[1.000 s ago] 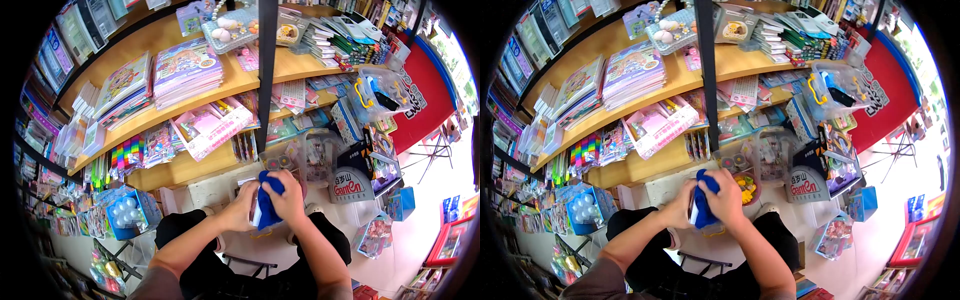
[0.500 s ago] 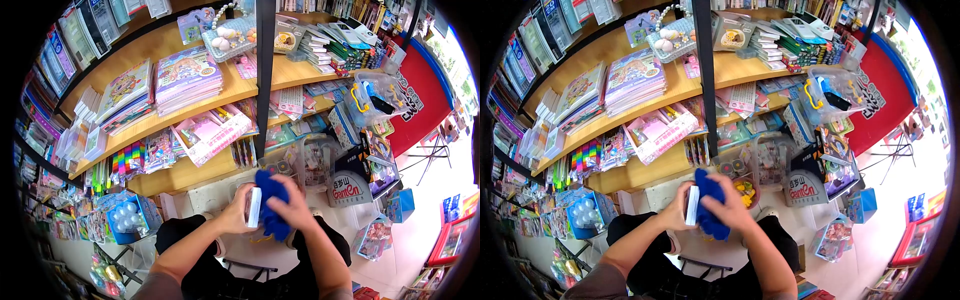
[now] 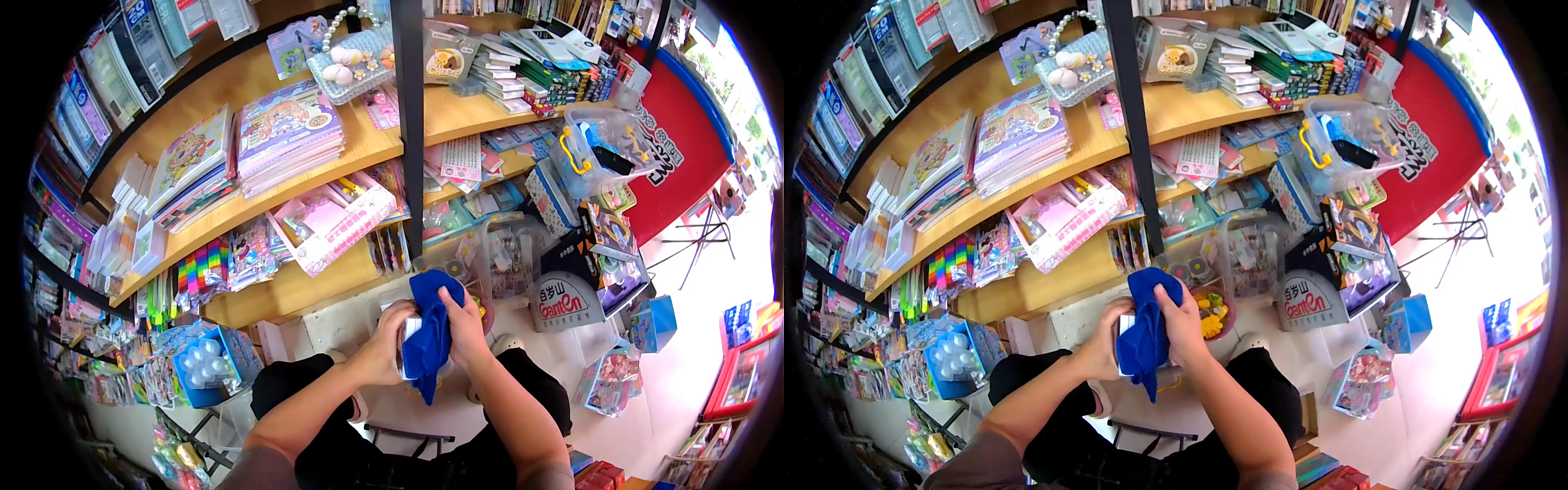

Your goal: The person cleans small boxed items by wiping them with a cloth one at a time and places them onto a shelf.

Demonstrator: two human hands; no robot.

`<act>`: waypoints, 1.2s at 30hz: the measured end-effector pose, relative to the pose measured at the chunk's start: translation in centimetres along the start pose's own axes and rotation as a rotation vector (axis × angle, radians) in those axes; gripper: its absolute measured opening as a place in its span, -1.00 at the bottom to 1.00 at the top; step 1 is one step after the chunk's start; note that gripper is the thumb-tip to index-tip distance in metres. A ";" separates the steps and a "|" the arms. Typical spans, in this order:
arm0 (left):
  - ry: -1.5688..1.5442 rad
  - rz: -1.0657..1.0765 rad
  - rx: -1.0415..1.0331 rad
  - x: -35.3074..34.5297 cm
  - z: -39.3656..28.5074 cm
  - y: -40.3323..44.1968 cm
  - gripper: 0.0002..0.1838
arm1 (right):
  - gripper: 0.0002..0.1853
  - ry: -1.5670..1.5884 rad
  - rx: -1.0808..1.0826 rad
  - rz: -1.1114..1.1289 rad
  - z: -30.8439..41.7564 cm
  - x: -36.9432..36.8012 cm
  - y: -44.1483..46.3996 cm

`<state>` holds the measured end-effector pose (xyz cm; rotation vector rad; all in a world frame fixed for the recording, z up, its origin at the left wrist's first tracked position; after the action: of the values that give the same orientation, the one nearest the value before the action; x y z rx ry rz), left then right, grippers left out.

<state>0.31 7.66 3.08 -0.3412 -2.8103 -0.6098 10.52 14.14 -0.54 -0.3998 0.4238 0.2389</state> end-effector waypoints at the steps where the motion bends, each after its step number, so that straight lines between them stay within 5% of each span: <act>1: 0.010 -0.025 -0.057 0.5 -0.2 0.0 0.00 | -0.68 0.111 -0.063 0.044 -0.2 -0.2 -0.3; 6: 0.006 -0.055 -0.057 1.5 -0.8 -0.2 0.01 | -0.46 0.026 -0.035 0.380 0.7 -1.9 -2.3; 13: 0.092 0.024 0.136 1.3 -0.4 -0.4 0.04 | -0.46 -0.606 0.340 0.349 1.7 -3.3 -3.3; 21: 0.208 0.076 0.051 0.1 -0.9 -0.2 0.07 | -0.62 -0.577 0.399 0.047 2.3 -1.9 -3.0; 36: 0.209 0.043 -0.022 0.3 -1.5 0.5 0.00 | -0.56 -0.254 0.135 0.108 0.8 -1.4 -2.9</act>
<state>0.42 7.56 4.70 -0.3214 -2.5924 -0.6284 10.46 11.69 1.69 -0.2105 0.2104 0.3592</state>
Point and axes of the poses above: each hand's wrist, its own y-axis towards the middle knuckle, its own x-axis out of the back of the hand, z = x × y, the point moved 9 cm from there along y, towards the middle knuckle, and after that the axes turned 10 degrees about -y, right-handed, at the moved point
